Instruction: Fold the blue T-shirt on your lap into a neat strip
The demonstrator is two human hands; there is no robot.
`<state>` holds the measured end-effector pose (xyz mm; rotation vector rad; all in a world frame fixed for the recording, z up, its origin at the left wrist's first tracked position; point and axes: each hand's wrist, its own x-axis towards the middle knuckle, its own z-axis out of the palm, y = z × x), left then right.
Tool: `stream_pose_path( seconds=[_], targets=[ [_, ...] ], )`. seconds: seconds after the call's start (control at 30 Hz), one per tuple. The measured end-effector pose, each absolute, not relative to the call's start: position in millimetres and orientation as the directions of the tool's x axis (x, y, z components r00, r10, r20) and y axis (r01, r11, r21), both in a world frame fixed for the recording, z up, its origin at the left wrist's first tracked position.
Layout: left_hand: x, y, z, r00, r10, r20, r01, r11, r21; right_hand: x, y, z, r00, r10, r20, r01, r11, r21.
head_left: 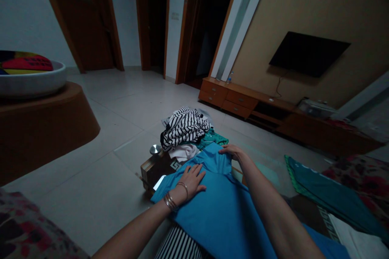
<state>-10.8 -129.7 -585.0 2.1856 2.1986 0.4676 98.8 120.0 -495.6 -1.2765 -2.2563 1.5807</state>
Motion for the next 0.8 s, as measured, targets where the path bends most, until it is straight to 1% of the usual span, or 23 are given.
stream_pose_path(
  seconds=[0.07, 0.13, 0.2, 0.27, 0.3, 0.33, 0.37, 0.43, 0.47, 0.5, 0.53, 0.6, 0.63, 0.67, 0.73, 0.8],
  targets=[
    [-12, -130, -591, -0.016, 0.980, 0.198, 0.977, -0.027, 0.212, 103, 116, -488, -0.654, 0.667, -0.356, 0.557, 0.107, -0.824],
    [-13, -130, -593, -0.016, 0.981, 0.193, 0.978, -0.025, 0.209, 106, 110, -480, -0.701, 0.641, -0.314, 0.507, 0.138, -0.851],
    [-13, -131, -591, -0.021, 0.981, 0.193, 0.980, -0.018, 0.200, 108, 99, -472, -0.769, 0.608, -0.197, 0.403, 0.222, -0.888],
    [-14, -133, -588, -0.031, 0.980, 0.197, 0.981, -0.008, 0.192, 114, 82, -463, -0.817, 0.575, -0.026, 0.282, 0.360, -0.889],
    [-14, -134, -586, -0.037, 0.980, 0.197, 0.982, -0.001, 0.190, 120, 72, -458, -0.850, 0.525, 0.042, 0.230, 0.441, -0.867],
    [-15, -135, -584, -0.044, 0.980, 0.196, 0.982, 0.007, 0.188, 130, 61, -453, -0.898, 0.434, 0.080, 0.178, 0.523, -0.833],
    [-16, -137, -583, -0.047, 0.980, 0.193, 0.983, 0.010, 0.185, 142, 51, -449, -0.949, 0.305, 0.083, 0.121, 0.592, -0.797],
    [-18, -140, -581, -0.040, 0.984, 0.176, 0.983, 0.007, 0.181, 176, 35, -445, -1.000, 0.028, -0.010, 0.026, 0.663, -0.748],
    [-20, -141, -580, -0.034, 0.986, 0.161, 0.984, 0.005, 0.179, 195, 30, -445, -0.996, -0.052, -0.078, 0.023, 0.675, -0.737],
    [-21, -141, -580, -0.030, 0.989, 0.146, 0.984, 0.003, 0.179, 215, 29, -447, -0.988, -0.063, -0.140, 0.059, 0.682, -0.729],
    [-23, -141, -581, -0.026, 0.991, 0.134, 0.983, 0.001, 0.182, 235, 30, -452, -0.981, -0.022, -0.193, 0.125, 0.685, -0.718],
    [-26, -140, -581, -0.014, 0.991, 0.132, 0.978, -0.015, 0.209, 267, 35, -467, -0.953, 0.122, -0.279, 0.288, 0.656, -0.697],
    [-28, -139, -581, -0.004, 0.990, 0.144, 0.970, -0.031, 0.243, 278, 38, -478, -0.931, 0.195, -0.308, 0.360, 0.621, -0.697],
    [-30, -138, -580, 0.005, 0.988, 0.157, 0.955, -0.051, 0.293, 285, 40, -488, -0.911, 0.254, -0.327, 0.413, 0.579, -0.703],
    [-34, -135, -577, -0.026, 0.984, 0.179, 0.898, -0.055, 0.436, 286, 39, -509, -0.869, 0.368, -0.330, 0.484, 0.501, -0.718],
    [-36, -133, -571, -0.153, 0.973, 0.175, 0.795, 0.016, 0.607, 274, 34, -524, -0.794, 0.528, -0.302, 0.551, 0.413, -0.725]
  ],
)
